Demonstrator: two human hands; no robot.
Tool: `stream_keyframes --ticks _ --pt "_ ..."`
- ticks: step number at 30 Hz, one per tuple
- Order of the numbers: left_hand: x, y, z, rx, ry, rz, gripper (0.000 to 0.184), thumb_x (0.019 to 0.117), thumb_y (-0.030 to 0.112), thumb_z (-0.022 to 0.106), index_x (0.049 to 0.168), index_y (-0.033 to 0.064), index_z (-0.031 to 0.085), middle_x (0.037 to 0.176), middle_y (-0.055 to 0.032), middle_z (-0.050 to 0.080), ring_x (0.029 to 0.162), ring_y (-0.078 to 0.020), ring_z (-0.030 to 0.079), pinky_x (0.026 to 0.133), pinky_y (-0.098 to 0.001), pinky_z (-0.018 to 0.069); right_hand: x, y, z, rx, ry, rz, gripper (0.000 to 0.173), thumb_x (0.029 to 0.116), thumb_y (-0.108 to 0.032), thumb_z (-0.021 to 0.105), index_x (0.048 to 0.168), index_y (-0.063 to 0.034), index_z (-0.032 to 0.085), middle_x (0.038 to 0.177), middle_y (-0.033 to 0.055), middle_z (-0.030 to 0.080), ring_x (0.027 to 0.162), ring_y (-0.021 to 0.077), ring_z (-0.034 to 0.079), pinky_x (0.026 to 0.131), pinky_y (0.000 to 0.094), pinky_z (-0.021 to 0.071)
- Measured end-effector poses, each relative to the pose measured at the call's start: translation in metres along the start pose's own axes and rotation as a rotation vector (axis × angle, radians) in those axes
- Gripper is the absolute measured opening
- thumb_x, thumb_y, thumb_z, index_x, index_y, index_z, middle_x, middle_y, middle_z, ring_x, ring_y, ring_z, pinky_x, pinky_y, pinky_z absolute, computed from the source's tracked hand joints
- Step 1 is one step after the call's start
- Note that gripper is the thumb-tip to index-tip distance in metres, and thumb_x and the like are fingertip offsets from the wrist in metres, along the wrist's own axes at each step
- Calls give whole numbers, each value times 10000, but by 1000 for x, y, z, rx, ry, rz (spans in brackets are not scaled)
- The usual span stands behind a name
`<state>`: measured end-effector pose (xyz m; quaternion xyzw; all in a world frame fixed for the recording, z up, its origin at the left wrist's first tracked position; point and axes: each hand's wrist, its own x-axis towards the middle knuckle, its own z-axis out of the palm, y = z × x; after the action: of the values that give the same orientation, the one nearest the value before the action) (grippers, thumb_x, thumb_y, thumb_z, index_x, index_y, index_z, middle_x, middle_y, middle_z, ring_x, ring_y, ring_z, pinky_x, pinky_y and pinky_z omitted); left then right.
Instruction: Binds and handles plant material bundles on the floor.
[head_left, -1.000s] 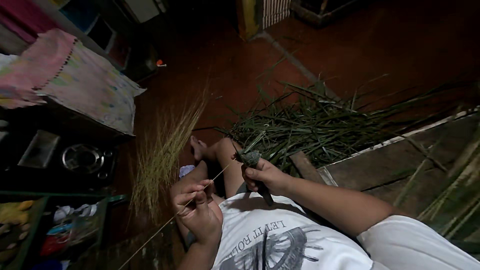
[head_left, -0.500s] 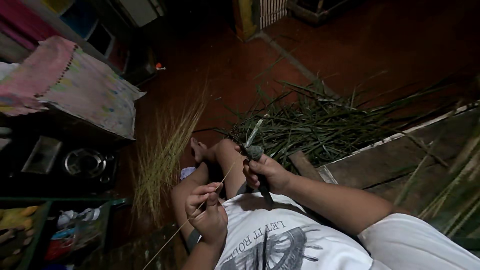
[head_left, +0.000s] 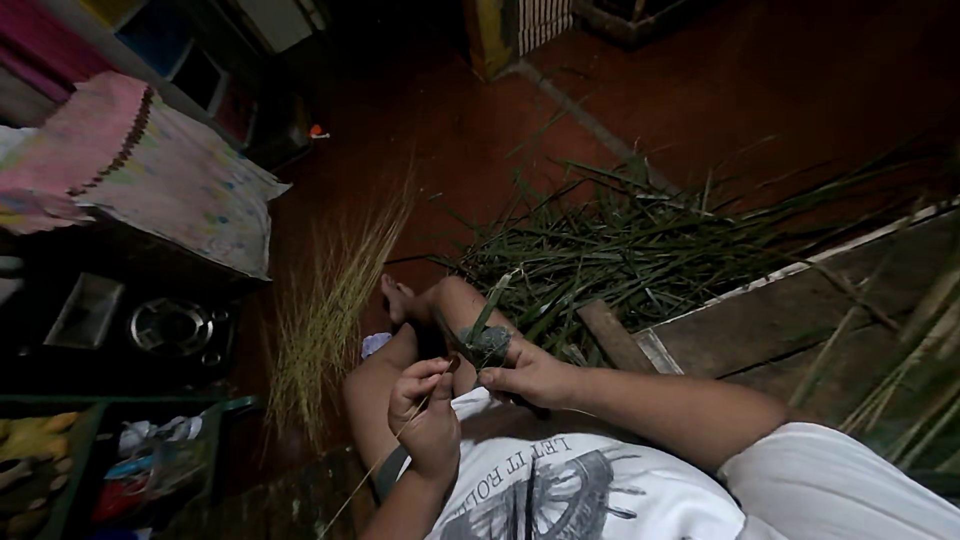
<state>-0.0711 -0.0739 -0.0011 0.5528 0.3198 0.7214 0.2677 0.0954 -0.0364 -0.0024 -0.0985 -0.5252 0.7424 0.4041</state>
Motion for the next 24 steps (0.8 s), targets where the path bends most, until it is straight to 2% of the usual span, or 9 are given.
stream_keyframes --ticks 5,10,14,18,20,21,22,23,24 --pt "1 1 2 -39 -30 -21 83 939 124 727 982 195 724 1048 30 736 986 -105 714 885 -276 603 -1 2 5 -73 128 -108 84 1029 -106 571 1109 -89 587 839 -129 633 682 -49 570 625 159 504" --pt "2 3 4 -34 -3 -108 73 936 122 728 945 193 715 1018 23 740 947 -122 733 870 -296 623 12 -14 -14 17 472 -26 50 1010 -81 565 1059 -83 571 710 -72 616 576 16 573 573 185 517" --pt "1 -1 5 -37 31 -189 71 921 121 743 920 187 718 992 17 746 913 -120 737 850 -302 626 18 -9 -29 18 528 -34 119 1020 -81 555 1134 -58 579 699 -43 607 561 30 567 561 179 512" --pt "1 -3 5 -69 54 -230 88 912 89 747 903 170 714 979 4 745 907 -133 739 856 -316 627 23 -16 -32 19 691 33 60 1045 -71 513 1041 -76 573 673 -28 581 544 45 559 537 184 510" --pt "2 0 2 -52 83 -230 117 924 62 724 896 172 693 969 -2 746 901 -134 739 842 -308 627 26 -25 -49 88 855 54 172 1088 -176 477 1232 -126 558 673 -34 529 536 57 536 531 205 509" --pt "3 2 -1 -48 102 -224 125 927 56 717 890 171 688 965 -6 748 896 -136 741 835 -307 628 27 -30 -65 145 953 38 195 1096 -239 468 1241 -151 565 678 -36 513 535 66 519 525 219 500" --pt "4 4 -3 -51 119 -217 117 926 65 722 888 170 689 959 -7 749 894 -135 743 835 -307 630 28 -34 -80 220 1050 14 169 1097 -292 471 1147 -160 563 684 -34 501 534 73 504 520 229 492" --pt "4 4 -3 -61 138 -212 109 918 73 735 885 168 695 956 -8 749 891 -137 745 838 -309 632 29 -36 -92 299 1115 -18 205 1095 -327 469 999 -160 540 675 -35 491 523 72 488 508 226 480" --pt "4 4 -3 -66 154 -208 107 913 76 742 884 168 695 957 -5 747 890 -134 744 840 -308 632 29 -37 -97 362 1127 -46 267 1094 -347 461 909 -164 522 659 -40 484 516 69 479 504 218 471"
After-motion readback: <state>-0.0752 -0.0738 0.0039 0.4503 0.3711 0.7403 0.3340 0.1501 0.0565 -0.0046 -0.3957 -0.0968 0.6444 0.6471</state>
